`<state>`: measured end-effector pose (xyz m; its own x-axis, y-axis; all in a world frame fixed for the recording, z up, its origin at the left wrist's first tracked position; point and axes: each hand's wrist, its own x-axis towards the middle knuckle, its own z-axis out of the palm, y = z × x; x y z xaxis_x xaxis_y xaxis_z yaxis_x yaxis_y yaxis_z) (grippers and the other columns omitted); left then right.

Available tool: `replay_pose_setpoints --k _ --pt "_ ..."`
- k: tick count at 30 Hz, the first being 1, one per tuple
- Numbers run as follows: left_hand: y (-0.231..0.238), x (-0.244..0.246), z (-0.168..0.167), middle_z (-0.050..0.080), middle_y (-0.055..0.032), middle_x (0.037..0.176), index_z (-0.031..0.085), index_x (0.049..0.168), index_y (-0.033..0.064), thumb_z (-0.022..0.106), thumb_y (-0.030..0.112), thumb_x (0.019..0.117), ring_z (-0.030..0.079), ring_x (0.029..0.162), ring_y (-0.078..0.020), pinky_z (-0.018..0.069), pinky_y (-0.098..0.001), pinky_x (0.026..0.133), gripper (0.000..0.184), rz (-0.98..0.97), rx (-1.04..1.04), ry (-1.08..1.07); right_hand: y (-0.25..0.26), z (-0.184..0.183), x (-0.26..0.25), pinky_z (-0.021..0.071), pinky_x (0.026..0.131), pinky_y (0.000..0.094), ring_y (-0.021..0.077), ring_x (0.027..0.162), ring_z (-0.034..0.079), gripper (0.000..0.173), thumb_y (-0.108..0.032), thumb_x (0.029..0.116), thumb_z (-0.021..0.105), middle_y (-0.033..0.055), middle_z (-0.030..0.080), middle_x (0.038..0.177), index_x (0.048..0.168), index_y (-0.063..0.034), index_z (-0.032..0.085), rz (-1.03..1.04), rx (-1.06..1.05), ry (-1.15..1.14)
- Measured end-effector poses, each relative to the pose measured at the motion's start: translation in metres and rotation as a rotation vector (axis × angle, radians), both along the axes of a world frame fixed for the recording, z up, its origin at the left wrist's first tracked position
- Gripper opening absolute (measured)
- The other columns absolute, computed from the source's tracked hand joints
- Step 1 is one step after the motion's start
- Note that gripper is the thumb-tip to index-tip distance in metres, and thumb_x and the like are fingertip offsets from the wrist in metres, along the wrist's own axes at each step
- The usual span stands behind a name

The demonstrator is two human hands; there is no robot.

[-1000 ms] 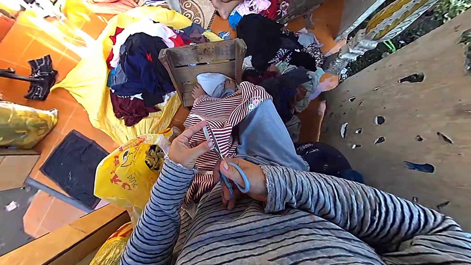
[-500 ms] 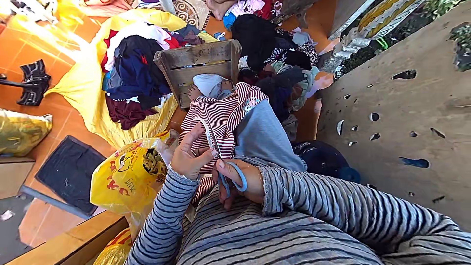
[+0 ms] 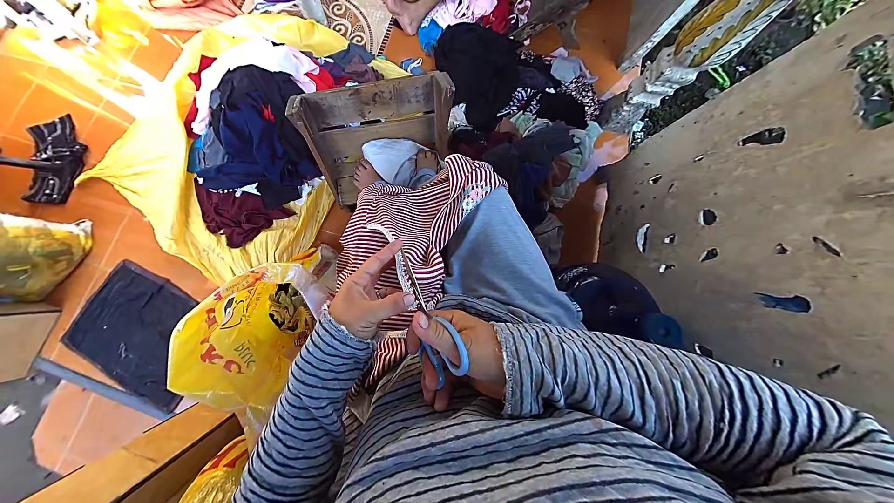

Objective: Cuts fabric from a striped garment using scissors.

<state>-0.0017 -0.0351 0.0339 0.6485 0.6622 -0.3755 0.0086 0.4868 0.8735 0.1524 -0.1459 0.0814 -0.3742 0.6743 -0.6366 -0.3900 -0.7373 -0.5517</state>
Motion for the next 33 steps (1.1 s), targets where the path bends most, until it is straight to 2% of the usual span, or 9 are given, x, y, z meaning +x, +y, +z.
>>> replay_pose_setpoints --k 3,6,9,15,18,22,24,27,33 --pt "-0.001 0.000 0.001 0.056 -0.0098 0.143 0.033 0.154 -0.0057 0.073 -0.006 0.0725 0.071 0.097 -0.0062 0.0600 -0.0231 0.085 0.091 -0.014 0.025 -0.044 0.002 0.001 0.002 0.0606 0.062 0.0294 0.0145 0.062 0.069 0.039 -0.044 0.1103 0.030 -0.0002 0.063 0.065 0.104 -0.0109 0.051 0.000 -0.020 0.030" --pt "-0.006 0.000 0.000 0.054 -0.0094 0.146 0.026 0.156 -0.0066 0.077 -0.003 0.0716 0.071 0.081 -0.0048 0.0615 -0.0222 0.077 0.099 0.016 0.077 -0.074 0.004 -0.004 0.002 0.0607 0.063 0.0297 0.0141 0.063 0.069 0.040 -0.044 0.1095 0.029 -0.0009 0.062 0.066 0.103 -0.0117 0.051 -0.020 0.019 0.043" --pt "-0.008 0.000 0.000 0.057 -0.0100 0.143 0.023 0.158 -0.0050 0.078 -0.004 0.0726 0.072 0.077 -0.0081 0.0628 -0.0241 0.073 0.102 0.032 0.073 -0.101 0.006 -0.008 0.001 0.0602 0.063 0.0289 0.0137 0.062 0.069 0.040 -0.045 0.1092 0.029 -0.0014 0.062 0.066 0.103 -0.0118 0.051 -0.030 0.030 0.040" --pt "-0.006 -0.002 0.002 0.051 -0.0105 0.149 0.024 0.157 -0.0058 0.075 -0.004 0.0747 0.072 0.083 -0.0058 0.0617 -0.0228 0.078 0.097 0.025 0.127 -0.093 0.002 -0.012 0.002 0.0558 0.050 0.0240 0.0103 0.052 0.066 0.033 -0.039 0.1070 0.041 -0.0024 0.062 0.058 0.097 -0.0109 0.054 -0.027 0.107 -0.009" --pt "-0.006 -0.002 0.003 0.050 -0.0096 0.150 0.022 0.158 -0.0045 0.075 -0.005 0.0749 0.071 0.081 -0.0054 0.0616 -0.0225 0.077 0.098 0.025 0.151 -0.110 0.002 -0.013 0.003 0.0558 0.049 0.0239 0.0103 0.051 0.065 0.031 -0.036 0.1078 0.042 -0.0020 0.061 0.057 0.097 -0.0104 0.056 -0.044 0.108 -0.003" --pt "-0.010 -0.004 0.003 0.061 -0.0089 0.136 0.015 0.158 -0.0063 0.082 0.001 0.0764 0.071 0.071 -0.0081 0.0630 -0.0243 0.069 0.106 -0.008 0.130 -0.178 0.008 -0.007 0.003 0.0569 0.053 0.0243 0.0113 0.054 0.066 0.037 -0.041 0.1094 0.038 -0.0008 0.062 0.061 0.105 -0.0086 0.054 -0.028 0.035 -0.004" --pt "-0.012 -0.005 0.004 0.058 -0.0097 0.141 0.013 0.158 -0.0077 0.081 0.000 0.0768 0.072 0.074 -0.0082 0.0630 -0.0245 0.071 0.106 -0.011 0.134 -0.153 0.011 -0.005 0.003 0.0565 0.055 0.0239 0.0114 0.056 0.066 0.038 -0.044 0.1098 0.035 -0.0008 0.062 0.063 0.108 -0.0086 0.051 -0.017 -0.001 -0.008" --pt "-0.015 -0.006 0.005 0.045 -0.0137 0.154 0.015 0.157 -0.0104 0.078 -0.002 0.0770 0.072 0.083 -0.0065 0.0622 -0.0238 0.077 0.102 -0.029 0.149 -0.097 0.013 -0.007 0.004 0.0560 0.055 0.0237 0.0118 0.056 0.066 0.039 -0.044 0.1105 0.033 -0.0004 0.061 0.064 0.107 -0.0101 0.050 -0.023 -0.020 -0.024" --pt "-0.017 -0.009 0.005 0.039 -0.0148 0.158 0.016 0.156 -0.0120 0.079 -0.002 0.0780 0.073 0.087 -0.0064 0.0625 -0.0237 0.078 0.101 -0.057 0.168 -0.098 0.013 -0.011 0.006 0.0545 0.051 0.0231 0.0112 0.052 0.064 0.030 -0.037 0.1099 0.041 -0.0004 0.060 0.060 0.106 -0.0095 0.052 -0.036 0.021 -0.048"
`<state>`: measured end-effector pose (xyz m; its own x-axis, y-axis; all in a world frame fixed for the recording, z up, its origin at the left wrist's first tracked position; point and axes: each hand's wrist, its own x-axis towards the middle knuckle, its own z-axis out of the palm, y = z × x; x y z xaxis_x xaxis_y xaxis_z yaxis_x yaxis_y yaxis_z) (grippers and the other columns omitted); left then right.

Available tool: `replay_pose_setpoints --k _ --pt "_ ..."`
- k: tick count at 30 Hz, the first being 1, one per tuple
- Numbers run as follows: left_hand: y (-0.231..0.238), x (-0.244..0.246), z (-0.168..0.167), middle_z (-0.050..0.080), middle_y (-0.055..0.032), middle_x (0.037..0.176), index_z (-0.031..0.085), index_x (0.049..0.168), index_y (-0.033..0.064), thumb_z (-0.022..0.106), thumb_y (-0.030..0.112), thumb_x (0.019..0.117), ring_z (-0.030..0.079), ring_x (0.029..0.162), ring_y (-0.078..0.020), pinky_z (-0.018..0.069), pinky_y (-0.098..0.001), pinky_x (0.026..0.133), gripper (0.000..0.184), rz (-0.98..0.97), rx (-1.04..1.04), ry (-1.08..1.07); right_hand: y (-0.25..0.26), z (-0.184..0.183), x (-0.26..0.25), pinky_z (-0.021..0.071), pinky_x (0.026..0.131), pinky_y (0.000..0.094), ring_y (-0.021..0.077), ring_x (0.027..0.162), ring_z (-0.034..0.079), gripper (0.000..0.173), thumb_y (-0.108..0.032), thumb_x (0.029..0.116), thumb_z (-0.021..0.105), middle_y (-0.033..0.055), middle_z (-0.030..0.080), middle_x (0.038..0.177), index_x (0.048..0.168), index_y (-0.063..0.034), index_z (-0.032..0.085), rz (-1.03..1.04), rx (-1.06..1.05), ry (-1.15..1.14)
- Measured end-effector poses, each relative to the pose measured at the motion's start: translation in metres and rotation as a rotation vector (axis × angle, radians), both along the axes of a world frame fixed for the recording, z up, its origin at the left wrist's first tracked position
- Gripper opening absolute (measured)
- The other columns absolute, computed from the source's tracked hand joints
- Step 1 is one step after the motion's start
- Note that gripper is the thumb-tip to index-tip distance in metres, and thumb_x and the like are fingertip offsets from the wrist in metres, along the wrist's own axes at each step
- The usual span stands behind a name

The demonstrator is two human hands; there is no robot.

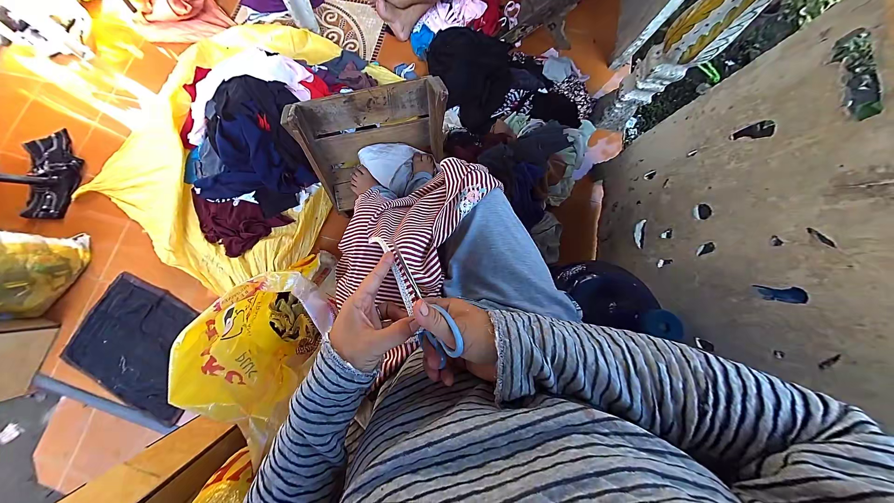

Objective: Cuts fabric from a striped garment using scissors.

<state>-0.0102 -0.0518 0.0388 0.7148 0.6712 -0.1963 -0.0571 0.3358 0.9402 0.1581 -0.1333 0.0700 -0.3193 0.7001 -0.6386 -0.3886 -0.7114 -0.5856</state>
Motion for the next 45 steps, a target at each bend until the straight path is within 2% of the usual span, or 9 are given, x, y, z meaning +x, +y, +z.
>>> replay_pose_setpoints --k 5,9,13,19,25,28,32,36,45 --pt "0.005 0.001 -0.001 0.049 -0.0146 0.150 0.030 0.151 -0.0126 0.080 0.000 0.0768 0.073 0.084 -0.0072 0.0624 -0.0238 0.077 0.090 0.058 -0.014 0.057 -0.001 -0.002 0.002 0.0542 0.049 0.0230 0.0112 0.050 0.063 0.028 -0.035 0.1098 0.043 -0.0002 0.059 0.058 0.106 -0.0087 0.052 -0.010 -0.014 -0.005" --pt "0.017 0.013 -0.008 0.072 -0.0094 0.108 0.065 0.123 -0.0058 0.072 0.000 0.0871 0.071 0.084 -0.0117 0.0610 -0.0268 0.079 0.037 0.298 -0.025 0.236 -0.001 -0.002 0.002 0.0546 0.049 0.0236 0.0112 0.049 0.062 0.029 -0.034 0.1100 0.044 -0.0002 0.057 0.057 0.105 -0.0072 0.052 0.039 -0.024 -0.063" --pt "0.027 0.018 -0.021 0.072 -0.0040 0.086 0.067 0.106 -0.0023 0.070 -0.010 0.0854 0.070 0.071 -0.0103 0.0611 -0.0248 0.068 0.022 0.328 -0.028 0.257 0.003 -0.002 0.002 0.0552 0.049 0.0247 0.0122 0.049 0.063 0.030 -0.036 0.1097 0.045 0.0006 0.058 0.057 0.107 -0.0065 0.053 0.050 -0.060 -0.061" --pt "0.024 0.010 -0.025 0.057 -0.0123 0.140 0.047 0.145 -0.0044 0.069 -0.009 0.0825 0.071 0.090 -0.0094 0.0609 -0.0248 0.080 0.067 0.155 -0.114 0.125 0.015 -0.010 0.010 0.0569 0.058 0.0252 0.0125 0.058 0.066 0.041 -0.046 0.1109 0.031 -0.0004 0.060 0.064 0.108 -0.0109 0.052 0.090 -0.090 -0.005" --pt "0.015 0.007 -0.022 0.069 -0.0091 0.122 0.020 0.158 -0.0057 0.073 -0.007 0.0803 0.069 0.067 -0.0068 0.0610 -0.0221 0.068 0.094 0.196 0.011 0.110 0.024 -0.021 0.009 0.0566 0.057 0.0254 0.0123 0.057 0.065 0.039 -0.044 0.1103 0.036 -0.0004 0.060 0.064 0.109 -0.0096 0.053 0.127 -0.071 -0.028" --pt "0.014 0.003 -0.020 0.063 -0.0106 0.135 0.017 0.159 -0.0060 0.075 -0.005 0.0802 0.069 0.068 -0.0059 0.0607 -0.0211 0.067 0.098 0.178 0.060 0.133 0.026 -0.024 0.009 0.0562 0.056 0.0251 0.0119 0.056 0.064 0.038 -0.043 0.1096 0.039 -0.0005 0.060 0.064 0.108 -0.0092 0.055 0.149 -0.058 -0.042" --pt "0.013 0.002 -0.024 0.047 -0.0160 0.153 0.025 0.157 -0.0051 0.075 -0.009 0.0777 0.069 0.068 -0.0059 0.0607 -0.0215 0.068 0.093 0.232 0.010 0.140 0.027 -0.027 0.009 0.0563 0.056 0.0256 0.0124 0.056 0.064 0.039 -0.044 0.1094 0.039 -0.0003 0.060 0.064 0.107 -0.0090 0.054 0.171 -0.064 -0.053" --pt "0.014 0.003 -0.024 0.060 -0.0130 0.134 0.050 0.138 -0.0066 0.073 -0.014 0.0781 0.070 0.072 -0.0084 0.0618 -0.0229 0.070 0.064 0.266 -0.116 0.193 0.024 -0.028 0.008 0.0569 0.057 0.0259 0.0121 0.057 0.065 0.039 -0.044 0.1101 0.037 -0.0006 0.060 0.064 0.107 -0.0085 0.054 0.175 -0.080 -0.070" --pt "0.010 -0.001 -0.012 0.070 -0.0096 0.125 0.062 0.131 -0.0049 0.077 -0.011 0.0792 0.068 0.069 -0.0026 0.0592 -0.0187 0.069 0.055 0.238 -0.024 0.355 0.023 -0.022 0.006 0.0572 0.058 0.0273 0.0128 0.057 0.065 0.039 -0.044 0.1100 0.039 -0.0006 0.060 0.063 0.105 -0.0086 0.055 0.196 -0.155 -0.098"
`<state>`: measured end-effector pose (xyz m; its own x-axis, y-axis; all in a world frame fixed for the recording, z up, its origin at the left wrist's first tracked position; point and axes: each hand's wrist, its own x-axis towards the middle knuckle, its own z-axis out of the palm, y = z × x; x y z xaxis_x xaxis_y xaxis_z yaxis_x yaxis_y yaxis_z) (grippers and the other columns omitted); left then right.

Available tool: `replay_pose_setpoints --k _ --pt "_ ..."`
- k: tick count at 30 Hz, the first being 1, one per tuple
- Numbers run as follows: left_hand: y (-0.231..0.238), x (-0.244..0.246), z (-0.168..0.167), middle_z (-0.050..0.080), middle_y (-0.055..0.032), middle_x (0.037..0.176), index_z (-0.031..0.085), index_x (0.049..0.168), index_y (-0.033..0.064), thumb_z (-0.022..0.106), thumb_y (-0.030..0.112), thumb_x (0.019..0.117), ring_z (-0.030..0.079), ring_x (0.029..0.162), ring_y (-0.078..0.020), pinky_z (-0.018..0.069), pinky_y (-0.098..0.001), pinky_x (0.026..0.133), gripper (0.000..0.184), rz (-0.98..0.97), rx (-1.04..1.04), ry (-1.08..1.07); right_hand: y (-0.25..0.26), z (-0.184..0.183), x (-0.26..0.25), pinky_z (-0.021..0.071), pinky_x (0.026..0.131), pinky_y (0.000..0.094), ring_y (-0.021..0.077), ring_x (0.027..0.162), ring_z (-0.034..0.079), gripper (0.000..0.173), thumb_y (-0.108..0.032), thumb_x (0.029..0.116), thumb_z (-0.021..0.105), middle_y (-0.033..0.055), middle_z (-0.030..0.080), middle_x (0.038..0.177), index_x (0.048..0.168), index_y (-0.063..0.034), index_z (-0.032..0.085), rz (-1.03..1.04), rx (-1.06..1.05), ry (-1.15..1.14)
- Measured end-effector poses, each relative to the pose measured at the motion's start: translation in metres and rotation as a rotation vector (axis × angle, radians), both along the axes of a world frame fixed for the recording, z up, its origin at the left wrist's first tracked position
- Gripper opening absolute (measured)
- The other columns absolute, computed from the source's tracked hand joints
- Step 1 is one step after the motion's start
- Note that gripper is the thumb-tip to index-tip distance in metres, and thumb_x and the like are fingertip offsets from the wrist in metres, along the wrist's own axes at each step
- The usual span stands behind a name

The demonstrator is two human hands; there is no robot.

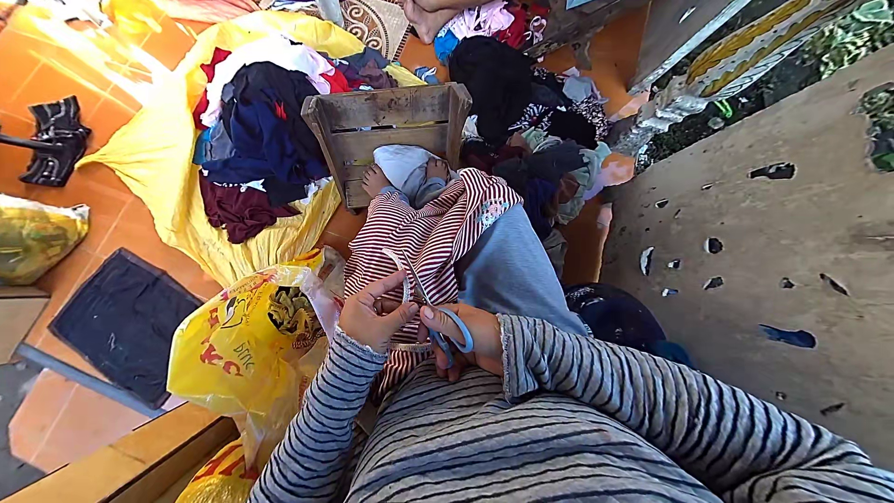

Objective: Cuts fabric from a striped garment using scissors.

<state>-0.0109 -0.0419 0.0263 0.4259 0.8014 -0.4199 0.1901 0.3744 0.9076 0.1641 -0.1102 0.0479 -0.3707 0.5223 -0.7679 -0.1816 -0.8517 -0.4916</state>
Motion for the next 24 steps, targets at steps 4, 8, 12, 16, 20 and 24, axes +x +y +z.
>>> replay_pose_setpoints --k 4,8,12,16,20,24 --pt "0.000 0.000 -0.002 0.071 -0.0081 0.120 0.064 0.130 -0.0049 0.076 -0.007 0.0833 0.067 0.069 -0.0014 0.0582 -0.0180 0.068 0.049 0.015 -0.015 -0.017 0.001 0.000 -0.001 0.0573 0.058 0.0274 0.0131 0.057 0.065 0.040 -0.044 0.1104 0.037 -0.0001 0.059 0.063 0.105 -0.0087 0.054 -0.004 0.001 -0.004" --pt "0.008 0.007 -0.008 0.075 -0.0086 0.102 0.069 0.117 -0.0056 0.072 -0.002 0.0907 0.073 0.080 -0.0097 0.0627 -0.0258 0.076 0.027 0.087 -0.057 -0.020 0.001 -0.002 -0.003 0.0572 0.057 0.0274 0.0128 0.055 0.065 0.038 -0.042 0.1104 0.039 -0.0002 0.059 0.062 0.105 -0.0079 0.055 -0.001 0.013 -0.043" --pt "0.014 0.012 -0.019 0.073 -0.0069 0.097 0.066 0.115 -0.0042 0.075 -0.009 0.0841 0.072 0.079 -0.0101 0.0621 -0.0246 0.073 0.032 0.040 -0.043 -0.006 0.002 0.001 -0.005 0.0571 0.056 0.0274 0.0132 0.055 0.065 0.036 -0.040 0.1094 0.044 0.0005 0.059 0.063 0.107 -0.0060 0.056 -0.016 0.005 -0.100" --pt "0.018 0.016 -0.022 0.073 -0.0059 0.091 0.065 0.113 -0.0039 0.068 -0.011 0.0885 0.070 0.075 -0.0096 0.0600 -0.0247 0.071 0.026 0.057 -0.163 -0.036 0.000 0.000 -0.004 0.0575 0.056 0.0279 0.0136 0.055 0.065 0.037 -0.040 0.1097 0.043 0.0009 0.059 0.062 0.107 -0.0058 0.056 -0.035 0.004 -0.097" --pt "0.017 0.017 -0.022 0.074 -0.0045 0.089 0.068 0.110 -0.0034 0.070 -0.006 0.0901 0.071 0.075 -0.0086 0.0609 -0.0245 0.072 0.020 0.070 -0.120 -0.029 0.000 -0.001 -0.003 0.0571 0.057 0.0269 0.0130 0.054 0.064 0.036 -0.040 0.1091 0.045 0.0008 0.059 0.063 0.108 -0.0056 0.056 -0.032 0.004 -0.103" --pt "0.015 0.016 -0.027 0.071 -0.0014 0.084 0.065 0.106 -0.0007 0.068 -0.009 0.0859 0.069 0.072 -0.0075 0.0601 -0.0240 0.070 0.022 0.080 -0.049 -0.063 0.000 -0.002 -0.002 0.0572 0.058 0.0267 0.0124 0.056 0.064 0.035 -0.040 0.1096 0.044 0.0004 0.059 0.064 0.110 -0.0064 0.056 -0.006 0.027 -0.085"
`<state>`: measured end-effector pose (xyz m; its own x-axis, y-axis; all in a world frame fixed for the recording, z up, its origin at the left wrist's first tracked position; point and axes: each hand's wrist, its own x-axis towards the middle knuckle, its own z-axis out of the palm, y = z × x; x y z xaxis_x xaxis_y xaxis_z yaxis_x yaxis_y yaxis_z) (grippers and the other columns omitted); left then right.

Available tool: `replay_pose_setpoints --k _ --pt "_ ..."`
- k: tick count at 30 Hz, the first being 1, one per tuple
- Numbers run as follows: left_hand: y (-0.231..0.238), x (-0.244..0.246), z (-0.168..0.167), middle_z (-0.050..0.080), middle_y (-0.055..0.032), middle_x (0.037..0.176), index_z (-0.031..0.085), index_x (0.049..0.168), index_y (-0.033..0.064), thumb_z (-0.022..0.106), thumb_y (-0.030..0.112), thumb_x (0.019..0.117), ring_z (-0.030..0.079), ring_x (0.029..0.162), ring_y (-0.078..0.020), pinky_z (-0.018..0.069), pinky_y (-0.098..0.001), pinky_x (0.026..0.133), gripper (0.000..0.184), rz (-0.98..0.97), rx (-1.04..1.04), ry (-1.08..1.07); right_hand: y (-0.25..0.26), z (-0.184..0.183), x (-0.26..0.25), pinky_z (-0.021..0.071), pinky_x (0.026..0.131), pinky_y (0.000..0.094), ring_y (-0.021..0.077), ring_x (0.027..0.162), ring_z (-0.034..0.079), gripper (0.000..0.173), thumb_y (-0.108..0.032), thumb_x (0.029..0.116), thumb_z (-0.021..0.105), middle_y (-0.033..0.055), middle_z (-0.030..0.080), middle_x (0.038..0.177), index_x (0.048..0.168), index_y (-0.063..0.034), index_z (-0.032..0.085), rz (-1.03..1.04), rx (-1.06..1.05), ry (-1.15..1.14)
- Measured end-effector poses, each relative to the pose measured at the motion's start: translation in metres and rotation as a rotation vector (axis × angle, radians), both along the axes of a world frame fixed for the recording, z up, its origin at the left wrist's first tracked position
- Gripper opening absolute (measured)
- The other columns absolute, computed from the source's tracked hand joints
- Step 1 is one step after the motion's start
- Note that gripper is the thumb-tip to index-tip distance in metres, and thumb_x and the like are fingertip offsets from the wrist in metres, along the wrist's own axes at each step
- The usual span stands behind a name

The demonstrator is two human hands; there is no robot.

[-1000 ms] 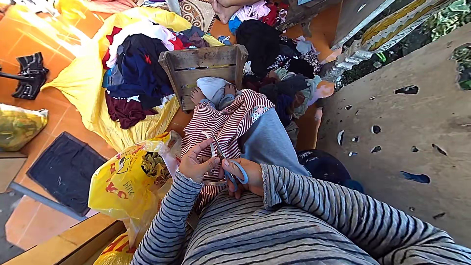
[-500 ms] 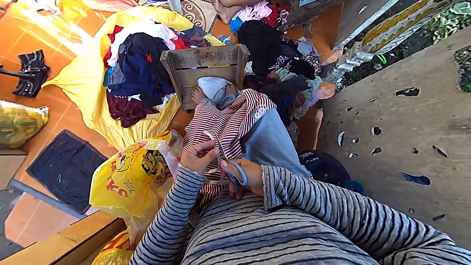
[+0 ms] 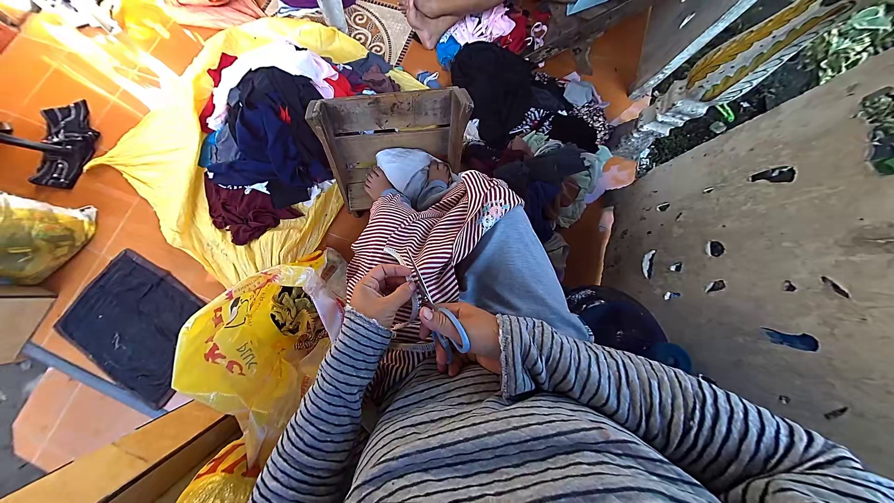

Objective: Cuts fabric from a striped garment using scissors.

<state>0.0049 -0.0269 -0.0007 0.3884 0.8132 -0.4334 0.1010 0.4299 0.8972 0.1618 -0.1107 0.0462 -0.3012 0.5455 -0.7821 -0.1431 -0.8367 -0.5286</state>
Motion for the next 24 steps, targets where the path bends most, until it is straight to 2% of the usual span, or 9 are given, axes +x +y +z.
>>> replay_pose_setpoints --k 2,4,7,10,15,21,24 --pt "0.000 0.000 0.001 0.069 -0.0019 0.090 0.065 0.111 -0.0009 0.069 -0.009 0.0845 0.068 0.074 -0.0073 0.0592 -0.0226 0.069 0.028 -0.015 -0.009 0.001 0.000 0.000 0.000 0.0573 0.058 0.0267 0.0125 0.056 0.065 0.036 -0.040 0.1098 0.043 0.0003 0.060 0.064 0.110 -0.0067 0.056 0.001 0.002 0.005" --pt "0.002 -0.001 0.001 0.067 -0.0075 0.107 0.063 0.123 -0.0025 0.069 -0.009 0.0845 0.068 0.080 -0.0091 0.0592 -0.0230 0.071 0.039 -0.036 -0.023 -0.001 0.000 -0.001 0.001 0.0573 0.059 0.0272 0.0128 0.057 0.065 0.037 -0.041 0.1101 0.041 0.0004 0.060 0.065 0.110 -0.0069 0.055 -0.004 -0.002 0.012" --pt "0.001 0.001 0.003 0.063 -0.0131 0.131 0.060 0.134 -0.0026 0.068 -0.013 0.0846 0.068 0.078 -0.0084 0.0583 -0.0226 0.068 0.051 -0.007 -0.039 -0.011 0.001 -0.003 0.002 0.0573 0.058 0.0275 0.0133 0.057 0.066 0.038 -0.042 0.1104 0.040 0.0009 0.061 0.065 0.109 -0.0068 0.056 -0.023 0.003 0.025" --pt "-0.004 0.002 0.005 0.058 -0.0137 0.142 0.056 0.140 -0.0029 0.067 -0.013 0.0841 0.069 0.081 -0.0063 0.0581 -0.0210 0.070 0.058 0.043 -0.002 -0.024 0.003 -0.006 0.001 0.0570 0.057 0.0271 0.0133 0.056 0.065 0.036 -0.040 0.1102 0.041 0.0007 0.060 0.063 0.108 -0.0067 0.056 -0.028 0.019 0.035" --pt "-0.013 0.004 0.005 0.057 -0.0147 0.142 0.055 0.141 -0.0052 0.069 -0.009 0.0833 0.064 0.068 -0.0028 0.0568 -0.0184 0.065 0.060 0.095 0.152 0.008 0.003 -0.006 0.001 0.0569 0.057 0.0257 0.0119 0.055 0.064 0.034 -0.038 0.1097 0.044 0.0002 0.060 0.063 0.109 -0.0061 0.055 -0.012 0.058 0.039" --pt "-0.013 0.003 0.007 0.058 -0.0151 0.141 0.053 0.142 -0.0055 0.069 -0.010 0.0834 0.066 0.069 -0.0043 0.0577 -0.0189 0.066 0.061 0.108 0.142 -0.010 -0.001 -0.010 0.002 0.0561 0.053 0.0246 0.0107 0.052 0.064 0.026 -0.030 0.1082 0.050 -0.0009 0.061 0.060 0.103 -0.0061 0.057 -0.014 0.138 0.028" --pt "-0.014 0.003 0.006 0.059 -0.0147 0.138 0.053 0.142 -0.0062 0.069 -0.011 0.0826 0.064 0.065 -0.0040 0.0573 -0.0187 0.062 0.062 0.113 0.157 -0.026 -0.002 -0.010 0.003 0.0562 0.052 0.0245 0.0108 0.051 0.063 0.024 -0.028 0.1074 0.052 -0.0008 0.060 0.059 0.102 -0.0058 0.058 -0.022 0.143 0.032"
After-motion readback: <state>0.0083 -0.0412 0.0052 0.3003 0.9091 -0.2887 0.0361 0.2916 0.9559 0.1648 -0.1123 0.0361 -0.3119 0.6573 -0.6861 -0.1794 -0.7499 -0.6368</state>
